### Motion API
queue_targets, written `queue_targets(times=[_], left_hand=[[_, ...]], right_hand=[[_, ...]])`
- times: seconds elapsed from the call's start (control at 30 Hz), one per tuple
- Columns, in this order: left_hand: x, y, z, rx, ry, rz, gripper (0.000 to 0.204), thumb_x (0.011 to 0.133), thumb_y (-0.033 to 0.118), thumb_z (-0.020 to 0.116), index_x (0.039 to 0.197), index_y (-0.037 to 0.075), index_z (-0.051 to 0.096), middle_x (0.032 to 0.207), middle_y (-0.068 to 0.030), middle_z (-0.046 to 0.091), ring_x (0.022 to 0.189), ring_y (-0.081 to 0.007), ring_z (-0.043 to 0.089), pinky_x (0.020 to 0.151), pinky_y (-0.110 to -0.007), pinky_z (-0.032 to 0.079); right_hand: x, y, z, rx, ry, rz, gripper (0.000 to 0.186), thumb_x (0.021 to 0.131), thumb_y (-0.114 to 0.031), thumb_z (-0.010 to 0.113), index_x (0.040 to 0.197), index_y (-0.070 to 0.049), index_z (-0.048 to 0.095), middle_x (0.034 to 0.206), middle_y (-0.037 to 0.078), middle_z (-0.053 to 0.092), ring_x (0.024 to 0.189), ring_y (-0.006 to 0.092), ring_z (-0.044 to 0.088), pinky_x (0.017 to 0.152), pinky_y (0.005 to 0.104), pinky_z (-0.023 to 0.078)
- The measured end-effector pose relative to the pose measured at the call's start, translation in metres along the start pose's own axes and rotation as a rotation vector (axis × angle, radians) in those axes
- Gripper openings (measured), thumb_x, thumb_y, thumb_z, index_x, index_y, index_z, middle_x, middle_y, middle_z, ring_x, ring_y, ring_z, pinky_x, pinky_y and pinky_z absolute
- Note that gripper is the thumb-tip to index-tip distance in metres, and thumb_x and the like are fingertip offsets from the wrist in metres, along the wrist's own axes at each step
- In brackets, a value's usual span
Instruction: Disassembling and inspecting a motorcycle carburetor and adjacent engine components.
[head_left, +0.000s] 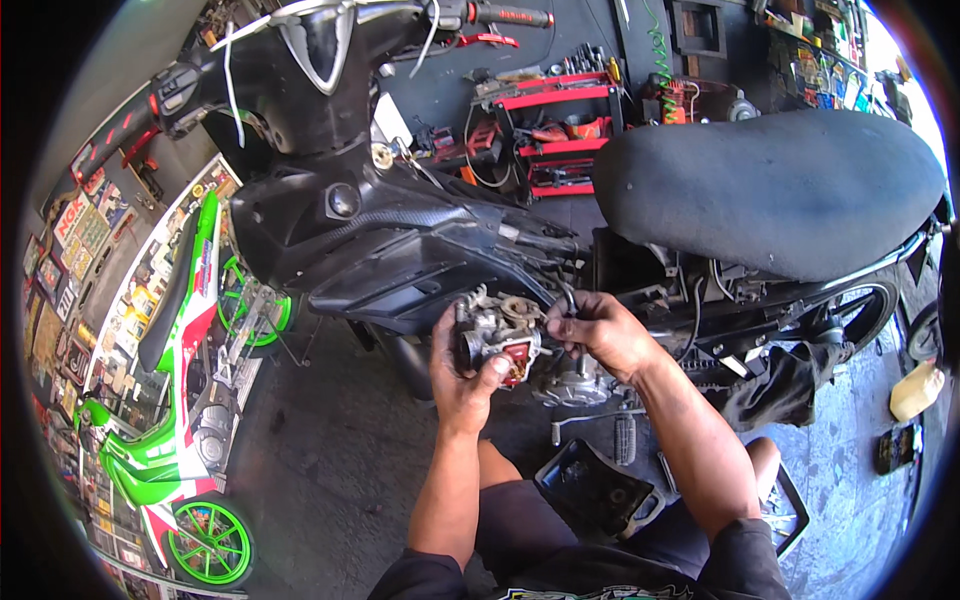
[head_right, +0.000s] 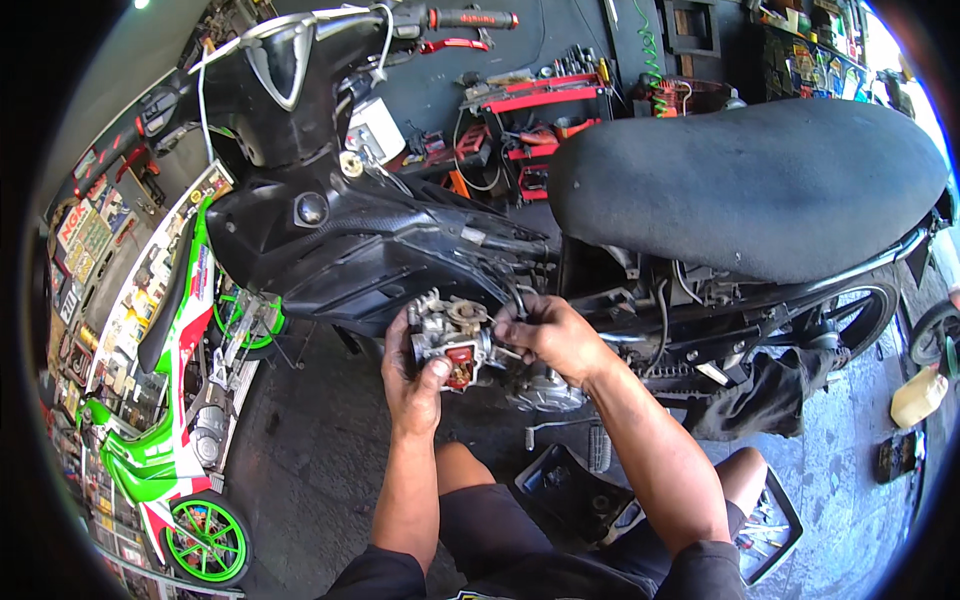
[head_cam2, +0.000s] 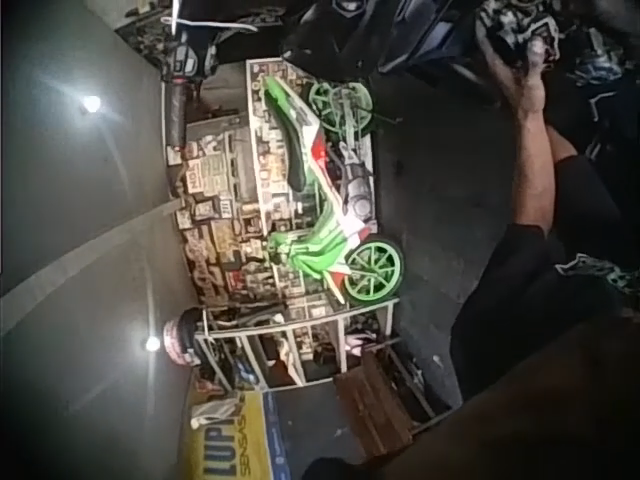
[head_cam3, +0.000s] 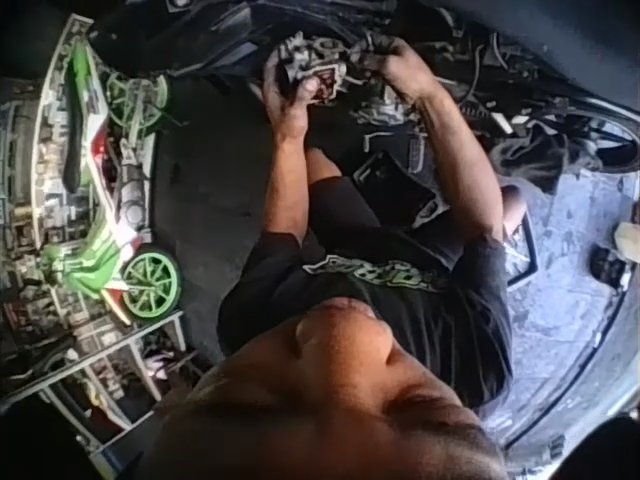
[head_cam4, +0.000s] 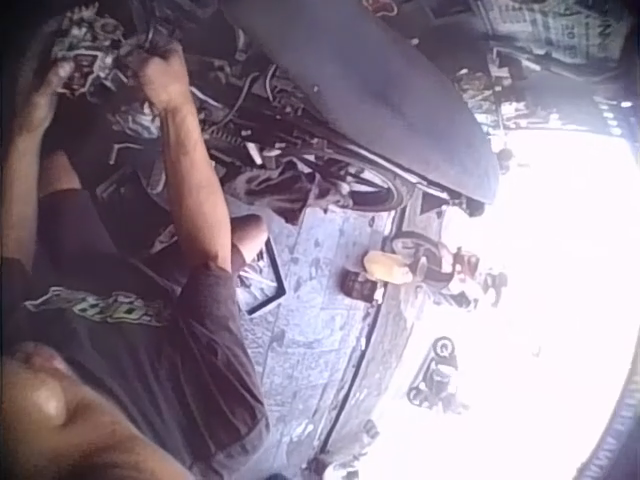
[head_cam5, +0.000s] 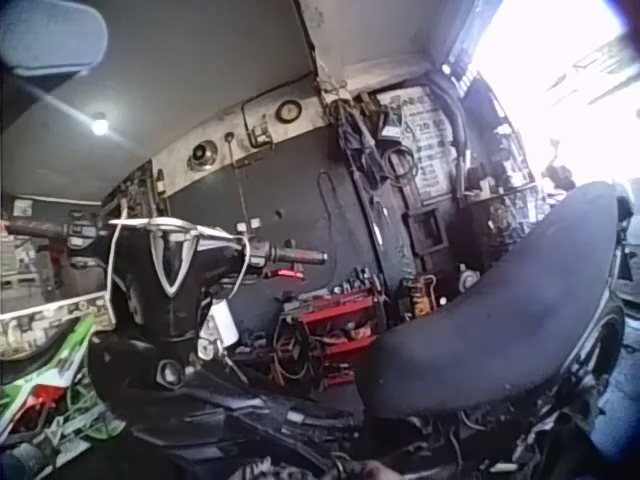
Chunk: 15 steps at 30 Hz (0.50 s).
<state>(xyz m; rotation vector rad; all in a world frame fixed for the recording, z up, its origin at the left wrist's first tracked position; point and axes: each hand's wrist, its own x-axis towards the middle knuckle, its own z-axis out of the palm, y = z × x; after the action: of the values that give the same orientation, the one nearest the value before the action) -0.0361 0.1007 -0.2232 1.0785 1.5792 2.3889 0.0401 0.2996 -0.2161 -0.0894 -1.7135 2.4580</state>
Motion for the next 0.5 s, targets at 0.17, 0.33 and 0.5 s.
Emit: queue_targets(times=[0.17,0.33,0.5], left_hand=[[0.0,-0.007,0.006,-0.006,0.025,0.032,0.094,0.077,0.035,0.087,0.145,-0.006,0.037,0.131,-0.0158,0.056,0.117,-0.0228,0.059,0.103,-0.037,0.049],[-0.005,-0.01,0.008,-0.031,0.024,0.013,0.097,0.077,0.032,0.088,0.147,-0.005,0.033,0.132,-0.0172,0.055,0.12,-0.0246,0.058,0.103,-0.039,0.049],[-0.007,-0.013,0.002,0.039,-0.004,0.067,0.098,0.077,0.03,0.087,0.148,-0.005,0.031,0.137,-0.0189,0.051,0.121,-0.0264,0.058,0.104,-0.04,0.05]], right_hand=[[0.01,0.001,-0.008,0.255,-0.047,0.012,0.007,0.09,-0.005,0.068,0.097,-0.004,0.068,0.081,0.0,0.064,0.067,0.0074,0.056,0.061,0.0215,0.046],[0.004,0.005,-0.004,0.245,0.02,0.033,0.014,0.089,-0.014,0.077,0.096,-0.006,0.069,0.08,-0.003,0.062,0.067,0.0067,0.054,0.063,0.0215,0.045],[0.003,0.001,-0.003,0.085,-0.001,0.011,0.017,0.09,-0.019,0.078,0.096,-0.005,0.071,0.078,-0.003,0.061,0.068,0.0072,0.053,0.062,0.0231,0.044]])
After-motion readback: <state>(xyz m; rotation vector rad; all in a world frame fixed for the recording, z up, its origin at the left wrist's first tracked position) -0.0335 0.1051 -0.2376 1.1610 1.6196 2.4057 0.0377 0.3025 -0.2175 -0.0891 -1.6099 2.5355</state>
